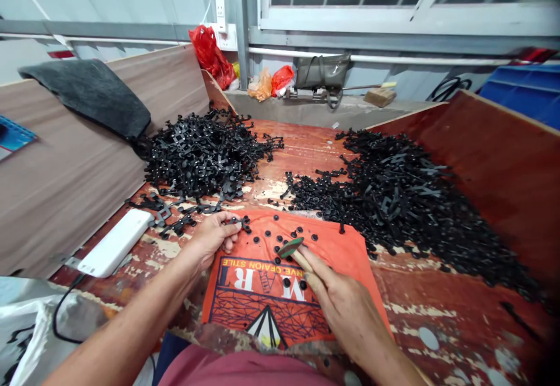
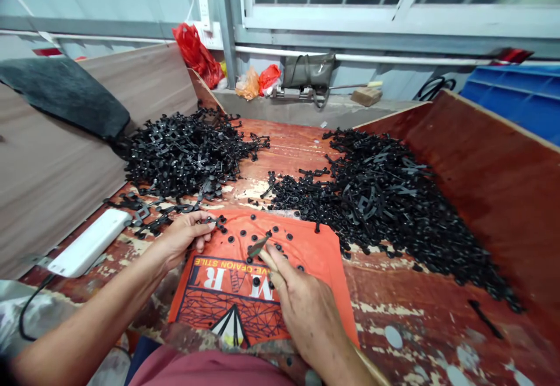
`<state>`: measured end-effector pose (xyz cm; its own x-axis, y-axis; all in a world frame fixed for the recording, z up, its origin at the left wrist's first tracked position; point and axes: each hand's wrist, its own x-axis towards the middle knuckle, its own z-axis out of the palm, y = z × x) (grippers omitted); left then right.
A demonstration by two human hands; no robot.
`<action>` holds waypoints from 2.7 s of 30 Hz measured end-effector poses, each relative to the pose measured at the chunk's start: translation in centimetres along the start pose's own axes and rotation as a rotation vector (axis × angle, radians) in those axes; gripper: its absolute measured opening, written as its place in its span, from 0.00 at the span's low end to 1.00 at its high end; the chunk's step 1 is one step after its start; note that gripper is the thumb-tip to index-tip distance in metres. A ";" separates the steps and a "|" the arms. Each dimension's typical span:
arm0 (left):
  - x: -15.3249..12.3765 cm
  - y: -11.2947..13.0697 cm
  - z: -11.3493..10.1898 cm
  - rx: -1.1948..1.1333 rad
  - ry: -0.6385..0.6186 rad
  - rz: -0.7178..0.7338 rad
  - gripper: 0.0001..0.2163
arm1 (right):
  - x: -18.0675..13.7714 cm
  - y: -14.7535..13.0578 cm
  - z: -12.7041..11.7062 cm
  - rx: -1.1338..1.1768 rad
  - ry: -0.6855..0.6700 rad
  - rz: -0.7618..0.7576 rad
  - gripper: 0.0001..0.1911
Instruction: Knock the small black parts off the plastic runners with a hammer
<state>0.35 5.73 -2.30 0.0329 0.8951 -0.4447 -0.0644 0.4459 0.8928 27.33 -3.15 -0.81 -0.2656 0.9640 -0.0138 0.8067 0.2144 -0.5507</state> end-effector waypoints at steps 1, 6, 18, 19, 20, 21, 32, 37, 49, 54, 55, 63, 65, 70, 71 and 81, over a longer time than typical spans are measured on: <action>0.0 -0.1 0.0 0.005 0.004 0.004 0.16 | 0.1 0.0 0.1 -0.005 -0.001 -0.003 0.24; 0.1 -0.4 0.1 0.015 -0.005 0.032 0.16 | 0.2 -0.2 0.4 -0.016 -0.009 -0.037 0.26; -0.4 -0.3 0.6 0.099 0.053 0.062 0.15 | 4.2 -3.8 -1.5 -0.076 0.041 -0.190 0.27; -0.3 -0.4 0.6 0.093 0.046 0.054 0.15 | 4.7 -4.3 -1.4 -0.092 0.059 -0.213 0.28; -0.3 -0.4 0.5 0.084 0.039 0.046 0.14 | 5.1 -4.6 -1.3 -0.105 0.082 -0.230 0.29; -0.3 -0.4 0.5 0.074 0.032 0.042 0.14 | 5.4 -4.8 -1.0 -0.117 0.102 -0.235 0.29; 0.1 -0.9 0.5 0.119 0.027 0.062 0.11 | 6.8 -5.2 0.4 -0.250 0.028 -0.208 0.28; -0.8 0.9 -0.8 0.425 -0.064 0.056 0.15 | 6.9 -4.9 0.8 -0.345 -0.052 -0.163 0.26; -0.7 4.8 -3.7 1.146 -0.503 0.670 0.26 | 7.4 -4.3 0.7 -0.381 -0.006 -0.235 0.27; -1.7 4.7 -3.3 0.960 -0.321 0.531 0.13 | 6.7 -3.8 -1.0 -0.254 0.049 -0.197 0.27; -2.1 4.9 -3.0 0.854 -0.246 0.481 0.10 | 6.3 -3.5 -1.4 -0.215 0.069 -0.176 0.27; -2.1 3.2 1.3 0.065 -0.149 0.075 0.16 | 3.4 -1.4 -1.9 -0.067 0.037 -0.120 0.25; -1.5 2.6 1.9 -0.001 -0.099 0.046 0.17 | 3.0 -1.1 -1.6 -0.085 0.034 -0.098 0.25; -1.2 2.0 2.5 -0.095 -0.069 -0.018 0.17 | 2.8 -0.5 -1.2 -0.111 0.037 -0.060 0.26; -1.1 1.9 2.6 -0.099 -0.062 -0.029 0.17 | 2.8 -0.4 -1.2 -0.110 0.035 -0.060 0.26; -0.6 -0.5 2.4 0.021 0.024 0.046 0.17 | 2.8 -0.4 -0.8 -0.116 0.027 -0.061 0.26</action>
<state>2.72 4.96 -2.26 0.0061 0.9143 -0.4049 -0.0448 0.4048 0.9133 26.68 -0.40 0.10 -0.3026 0.9523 0.0399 0.8457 0.2876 -0.4496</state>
